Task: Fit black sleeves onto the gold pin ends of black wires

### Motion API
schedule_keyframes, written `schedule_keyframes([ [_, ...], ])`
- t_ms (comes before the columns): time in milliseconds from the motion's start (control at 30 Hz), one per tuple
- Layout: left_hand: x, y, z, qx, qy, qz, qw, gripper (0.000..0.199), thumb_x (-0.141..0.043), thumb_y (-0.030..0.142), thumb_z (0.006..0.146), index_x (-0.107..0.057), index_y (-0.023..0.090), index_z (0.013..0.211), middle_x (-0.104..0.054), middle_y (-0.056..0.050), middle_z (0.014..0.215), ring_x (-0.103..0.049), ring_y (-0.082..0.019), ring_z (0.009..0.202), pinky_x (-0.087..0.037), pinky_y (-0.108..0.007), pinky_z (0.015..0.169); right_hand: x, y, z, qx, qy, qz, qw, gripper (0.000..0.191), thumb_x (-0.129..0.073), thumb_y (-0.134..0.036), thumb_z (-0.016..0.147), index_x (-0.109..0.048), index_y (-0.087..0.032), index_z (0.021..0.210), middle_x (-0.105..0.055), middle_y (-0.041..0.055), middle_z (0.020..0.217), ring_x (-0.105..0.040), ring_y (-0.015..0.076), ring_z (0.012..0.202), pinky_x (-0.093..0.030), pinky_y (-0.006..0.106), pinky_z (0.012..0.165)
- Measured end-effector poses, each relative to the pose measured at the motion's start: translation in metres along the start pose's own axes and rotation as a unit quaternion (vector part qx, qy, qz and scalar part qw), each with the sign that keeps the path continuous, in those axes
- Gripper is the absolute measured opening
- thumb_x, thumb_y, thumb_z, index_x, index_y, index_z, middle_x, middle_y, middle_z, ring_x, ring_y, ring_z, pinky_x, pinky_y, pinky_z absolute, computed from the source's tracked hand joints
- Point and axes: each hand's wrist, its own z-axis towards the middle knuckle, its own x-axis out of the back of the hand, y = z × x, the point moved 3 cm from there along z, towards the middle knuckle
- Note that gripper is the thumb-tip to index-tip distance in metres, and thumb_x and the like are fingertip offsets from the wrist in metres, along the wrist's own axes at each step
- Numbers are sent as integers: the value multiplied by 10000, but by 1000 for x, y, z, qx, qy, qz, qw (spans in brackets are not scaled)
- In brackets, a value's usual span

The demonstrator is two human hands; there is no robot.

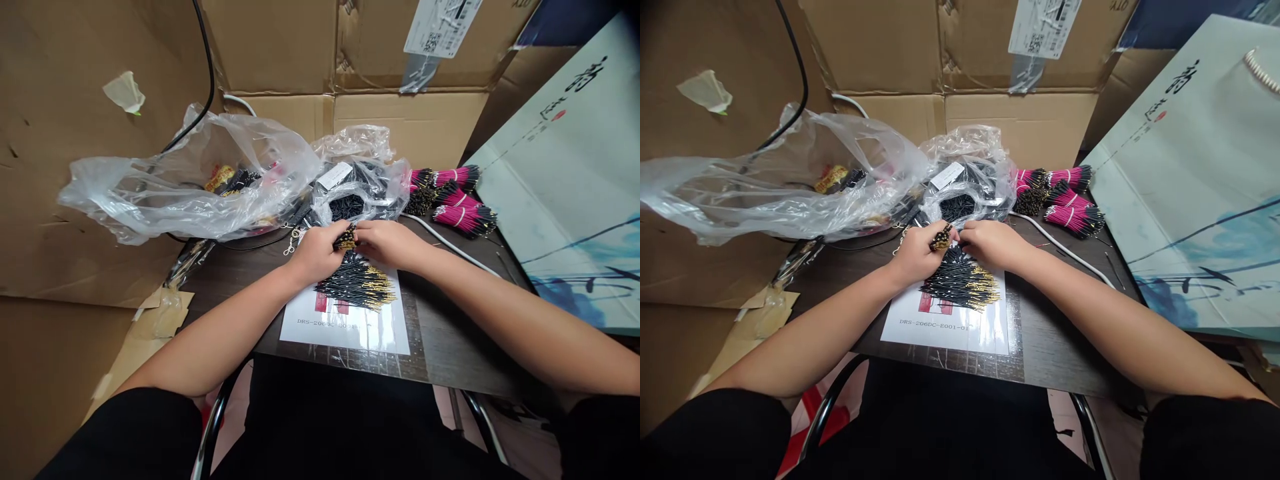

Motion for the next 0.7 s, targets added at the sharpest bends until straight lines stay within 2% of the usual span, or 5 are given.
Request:
schedule_keyframes([
  [233, -2, 5, -2, -7, -37, 16, 999, 200, -457, 133, 824, -596, 183, 959, -688, -45, 886, -654, -184, 853, -489, -277, 737, -6, 1, -16, 14, 38, -40, 998, 228, -452, -256, 914, -633, -126, 867, -544, 48, 790, -443, 115, 709, -294, 273, 636],
  [400, -6, 5, -3, 0, -55, 38, 998, 171, -476, 191, 862, -606, 176, 972, -689, -49, 849, -657, -193, 820, -483, -285, 723, -7, 1, -28, -13, 95, -37, 995, 257, -416, -259, 945, -641, -138, 971, -597, 62, 844, -518, 138, 791, -386, 277, 682],
  [600, -8, 6, -3, 8, -29, 15, 999, 261, -498, 401, 920, -609, 165, 938, -686, -60, 818, -652, -183, 767, -467, -273, 687, 7, -17, -46, -49, 237, 73, 968, 157, -531, -198, 894, -646, -159, 993, -657, 55, 917, -595, 135, 854, -496, 295, 791],
  [700, -9, 9, -4, 14, -31, -14, 999, 284, -530, 435, 901, -611, 166, 944, -684, -48, 826, -637, -163, 739, -456, -258, 671, 16, -32, -56, -40, 271, 76, 959, 161, -568, -149, 862, -642, -163, 1004, -664, 52, 929, -605, 134, 864, -512, 301, 805],
])
